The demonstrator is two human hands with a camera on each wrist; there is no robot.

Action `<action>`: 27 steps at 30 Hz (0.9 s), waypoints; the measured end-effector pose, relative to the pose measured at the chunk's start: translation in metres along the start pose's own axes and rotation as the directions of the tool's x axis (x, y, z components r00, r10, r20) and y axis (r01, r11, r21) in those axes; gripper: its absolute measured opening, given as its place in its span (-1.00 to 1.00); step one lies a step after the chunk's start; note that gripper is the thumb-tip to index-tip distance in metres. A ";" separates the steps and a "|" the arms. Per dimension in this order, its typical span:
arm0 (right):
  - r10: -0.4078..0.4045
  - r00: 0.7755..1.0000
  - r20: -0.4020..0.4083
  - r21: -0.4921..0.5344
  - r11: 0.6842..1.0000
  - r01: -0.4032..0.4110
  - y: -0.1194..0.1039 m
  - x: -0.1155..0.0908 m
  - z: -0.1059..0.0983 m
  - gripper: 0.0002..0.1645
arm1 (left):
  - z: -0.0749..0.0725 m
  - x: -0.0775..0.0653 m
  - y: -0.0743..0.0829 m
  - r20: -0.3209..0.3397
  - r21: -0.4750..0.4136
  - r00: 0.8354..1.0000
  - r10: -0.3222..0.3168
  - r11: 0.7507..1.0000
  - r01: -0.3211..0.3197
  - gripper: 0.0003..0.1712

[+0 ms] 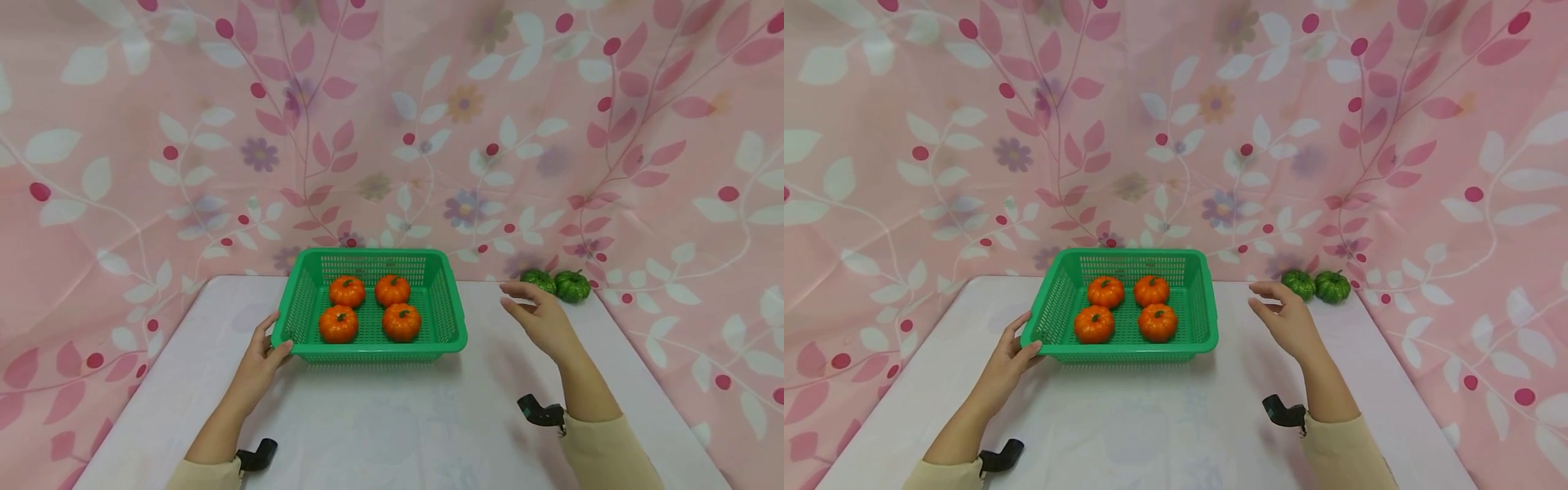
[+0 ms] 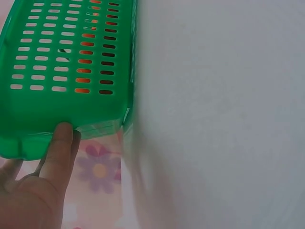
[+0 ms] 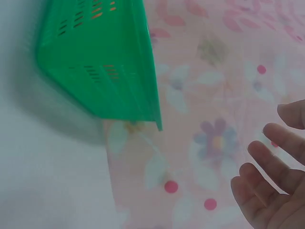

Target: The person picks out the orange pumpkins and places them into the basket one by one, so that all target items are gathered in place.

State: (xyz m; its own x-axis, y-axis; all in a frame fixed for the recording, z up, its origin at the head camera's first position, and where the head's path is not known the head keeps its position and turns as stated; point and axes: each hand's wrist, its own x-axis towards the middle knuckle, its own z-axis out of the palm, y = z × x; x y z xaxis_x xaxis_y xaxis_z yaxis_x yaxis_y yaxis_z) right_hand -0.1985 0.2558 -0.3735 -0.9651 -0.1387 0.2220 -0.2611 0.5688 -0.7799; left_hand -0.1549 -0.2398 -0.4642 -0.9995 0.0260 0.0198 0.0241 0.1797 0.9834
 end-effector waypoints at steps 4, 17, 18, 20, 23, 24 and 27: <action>0.005 0.999 -0.033 -0.031 1.000 -0.006 0.007 -0.003 -0.007 -0.47 | 0.000 0.000 0.000 -0.013 0.052 1.000 0.008 0.999 -0.008 -0.18; 0.062 0.995 -0.079 -0.070 0.995 -0.068 0.025 -0.015 -0.026 -0.48 | -0.006 0.000 0.000 -0.062 0.324 0.996 0.064 0.945 -0.040 -0.18; 0.067 0.994 -0.085 -0.073 0.995 -0.073 0.026 -0.017 -0.027 -0.48 | -0.006 -0.001 0.001 -0.063 0.327 0.996 0.062 0.944 -0.038 -0.18; 0.078 0.993 -0.093 -0.076 0.993 -0.085 0.030 -0.020 -0.030 -0.48 | -0.006 -0.002 0.003 -0.065 0.332 0.996 0.062 0.943 -0.037 -0.19; 0.093 0.990 -0.105 -0.077 0.992 -0.102 0.035 -0.026 -0.034 -0.45 | -0.007 -0.004 0.005 -0.065 0.343 0.995 0.076 0.938 -0.049 -0.22; 0.100 0.989 -0.110 -0.078 0.991 -0.109 0.038 -0.028 -0.035 -0.45 | -0.007 -0.005 0.006 -0.065 0.346 0.994 0.086 0.936 -0.058 -0.23; 0.117 0.985 -0.130 -0.080 0.988 -0.128 0.044 -0.032 -0.038 -0.45 | -0.009 -0.008 0.008 -0.067 0.368 0.990 0.121 0.926 -0.089 -0.27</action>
State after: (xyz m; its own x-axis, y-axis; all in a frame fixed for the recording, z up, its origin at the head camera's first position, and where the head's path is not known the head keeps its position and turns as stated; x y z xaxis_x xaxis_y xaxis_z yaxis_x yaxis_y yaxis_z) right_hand -0.1787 0.3162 -0.3924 -0.9785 0.0354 0.2030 -0.1327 0.6453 -0.7523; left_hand -0.1474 -0.2478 -0.4552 -0.9883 -0.0186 0.1511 0.1189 0.5257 0.8423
